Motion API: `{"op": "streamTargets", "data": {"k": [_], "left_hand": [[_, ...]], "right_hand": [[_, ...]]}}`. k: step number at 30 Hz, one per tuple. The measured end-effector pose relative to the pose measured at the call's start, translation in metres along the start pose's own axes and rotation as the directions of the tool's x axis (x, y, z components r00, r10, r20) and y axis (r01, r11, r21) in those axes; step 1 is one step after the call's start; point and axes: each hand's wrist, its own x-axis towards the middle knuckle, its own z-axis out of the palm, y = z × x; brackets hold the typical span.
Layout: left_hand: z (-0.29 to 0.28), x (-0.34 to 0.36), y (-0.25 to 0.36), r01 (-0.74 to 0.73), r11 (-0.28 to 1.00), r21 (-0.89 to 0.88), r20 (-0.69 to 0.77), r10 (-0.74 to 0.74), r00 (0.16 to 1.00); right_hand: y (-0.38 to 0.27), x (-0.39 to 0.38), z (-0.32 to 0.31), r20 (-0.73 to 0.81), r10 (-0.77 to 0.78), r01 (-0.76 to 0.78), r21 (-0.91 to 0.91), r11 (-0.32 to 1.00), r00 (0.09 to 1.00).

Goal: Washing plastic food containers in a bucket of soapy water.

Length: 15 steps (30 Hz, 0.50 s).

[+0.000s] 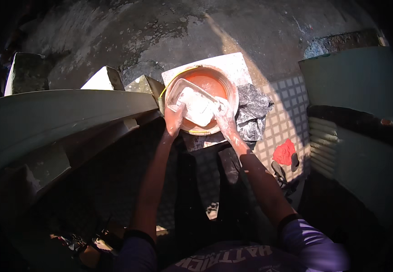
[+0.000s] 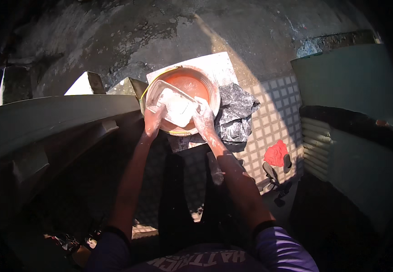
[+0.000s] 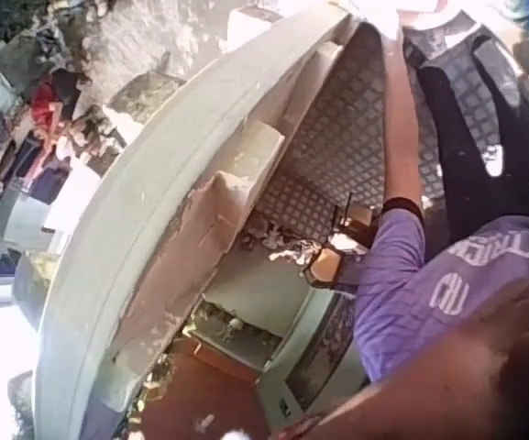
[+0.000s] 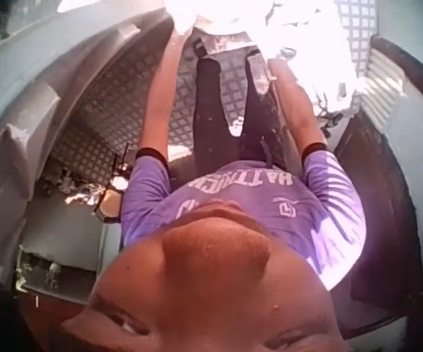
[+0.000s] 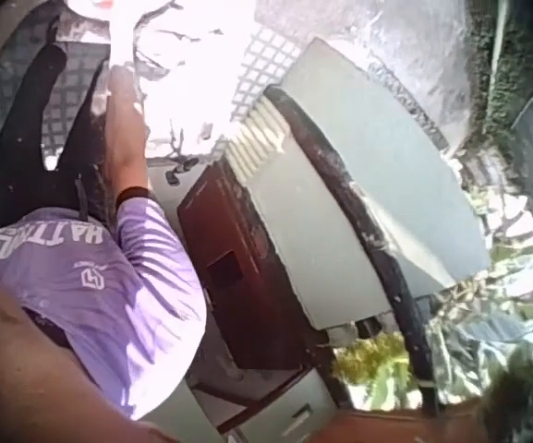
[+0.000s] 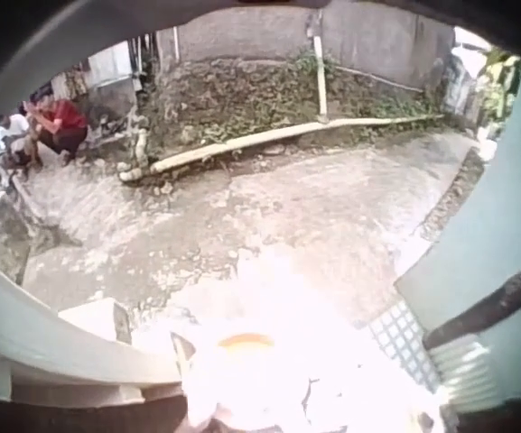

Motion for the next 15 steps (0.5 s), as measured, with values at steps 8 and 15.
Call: {"op": "streamTargets", "data": {"k": [8,15], "left_hand": [[0.082,0.049,-0.051,0.094,0.691,0.717,-0.261,0.141,0.955],[0.031,0.064,-0.122,0.618,0.555,0.557,-0.458,-0.416,0.786]], "right_hand": [[0.122,0.125,-0.029,-0.010,0.240,-0.121,-0.883,0.453,0.971],[0.091,0.082,0.004,0.220,0.149,0.108,-0.836,0.538,0.964]]}}
